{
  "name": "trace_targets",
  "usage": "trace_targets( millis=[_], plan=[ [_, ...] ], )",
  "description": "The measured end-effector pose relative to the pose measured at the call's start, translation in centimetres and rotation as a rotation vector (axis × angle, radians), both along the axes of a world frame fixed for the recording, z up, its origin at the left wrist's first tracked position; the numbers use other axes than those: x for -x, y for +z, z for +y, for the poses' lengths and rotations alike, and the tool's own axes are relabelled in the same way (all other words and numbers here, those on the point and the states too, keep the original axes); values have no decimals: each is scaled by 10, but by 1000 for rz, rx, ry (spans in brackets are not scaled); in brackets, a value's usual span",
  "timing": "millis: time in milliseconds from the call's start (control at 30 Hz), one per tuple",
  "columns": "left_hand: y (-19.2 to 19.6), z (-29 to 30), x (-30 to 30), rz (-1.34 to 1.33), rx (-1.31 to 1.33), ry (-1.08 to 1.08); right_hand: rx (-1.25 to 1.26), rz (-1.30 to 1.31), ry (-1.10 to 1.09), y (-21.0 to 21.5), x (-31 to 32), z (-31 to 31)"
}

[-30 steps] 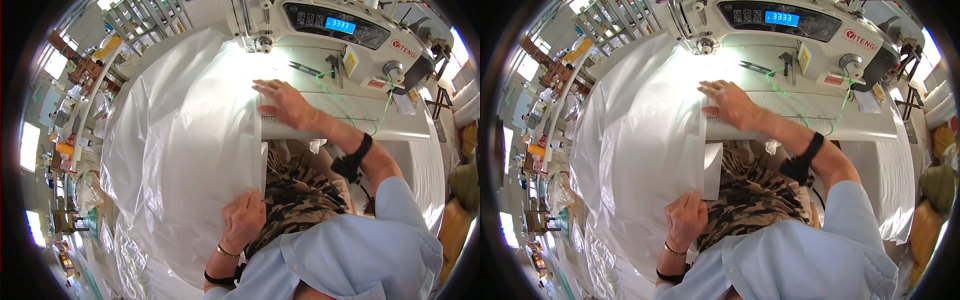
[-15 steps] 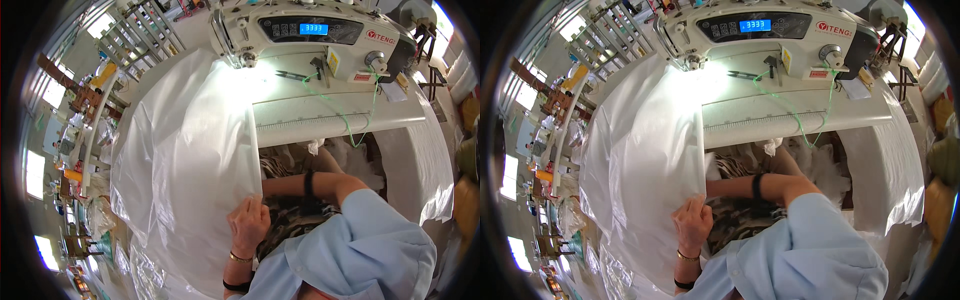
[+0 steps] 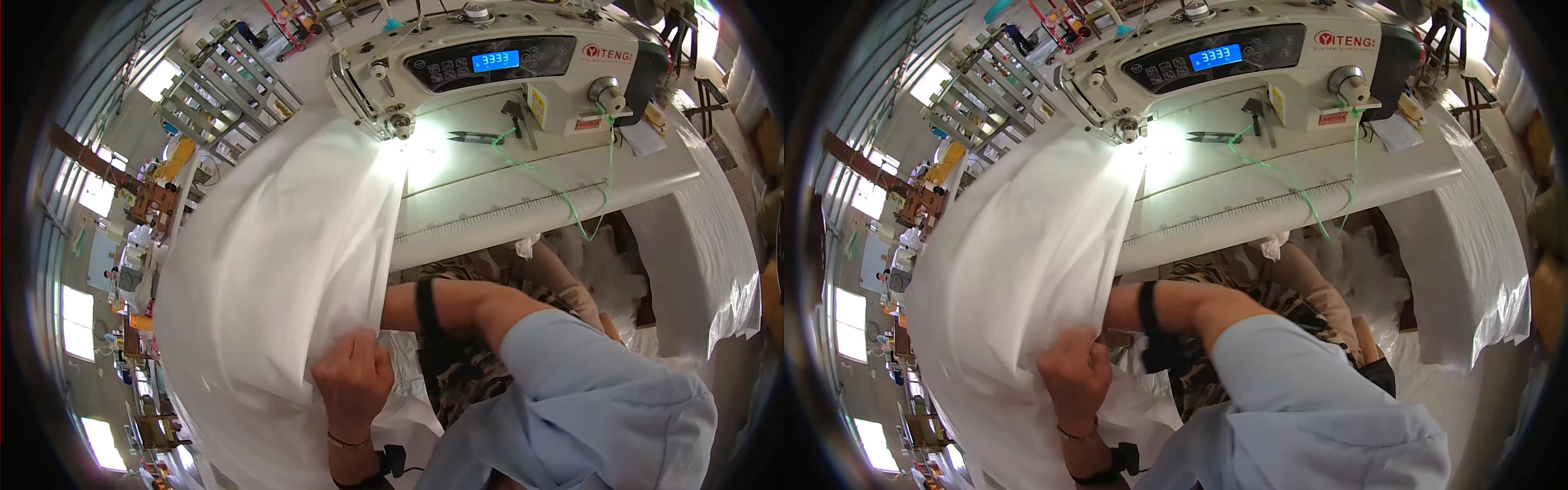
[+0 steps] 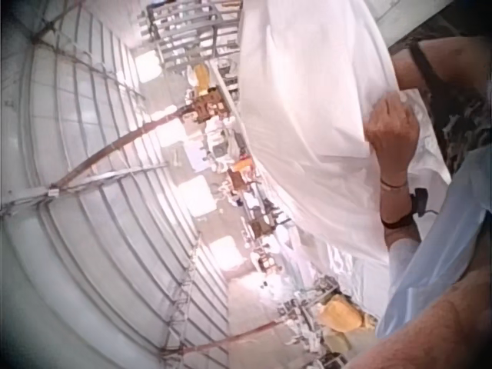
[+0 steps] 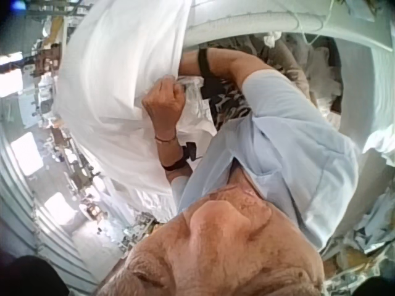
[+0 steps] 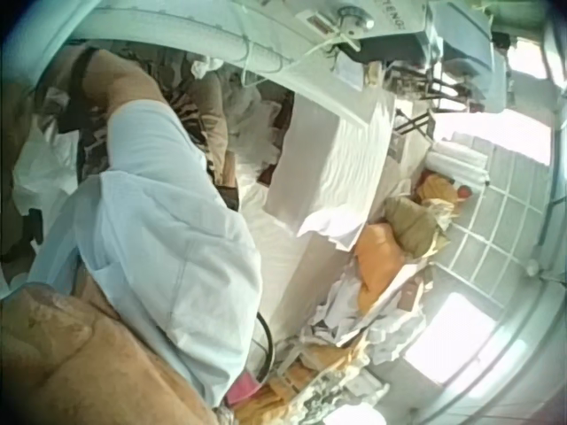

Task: Sewing a large piece of white fabric using an industrial sewing machine.

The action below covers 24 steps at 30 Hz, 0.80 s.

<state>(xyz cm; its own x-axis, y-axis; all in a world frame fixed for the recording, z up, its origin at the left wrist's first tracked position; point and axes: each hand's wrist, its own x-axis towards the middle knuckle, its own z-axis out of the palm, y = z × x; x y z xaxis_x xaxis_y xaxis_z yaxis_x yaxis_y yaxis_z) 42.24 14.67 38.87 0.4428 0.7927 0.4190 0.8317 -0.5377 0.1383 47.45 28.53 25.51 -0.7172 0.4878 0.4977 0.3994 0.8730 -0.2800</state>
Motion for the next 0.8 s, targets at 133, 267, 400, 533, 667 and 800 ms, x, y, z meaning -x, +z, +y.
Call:
trace_targets(
  millis=[133, 267, 400, 533, 667, 800],
  plan=[
    [-55, -7, 13, -140, 19, -29, -33, -149, 184, -16, -53, -36],
    [-94, -18, 16, -258, -14, -12, 403, -768, 257, 64, -110, -43],
    [-102, -21, 6, -249, -68, -34, 81, -113, 2, 77, -180, 6],
    [-93, -23, -1, -311, 25, -41, 12, -139, -61, 72, -191, 48],
    [-97, -25, -4, -304, 63, -42, 32, -179, -38, 60, -195, 69],
    [-100, -24, -12, -316, 117, -71, 107, -151, -82, 57, -194, 73]
  ],
)
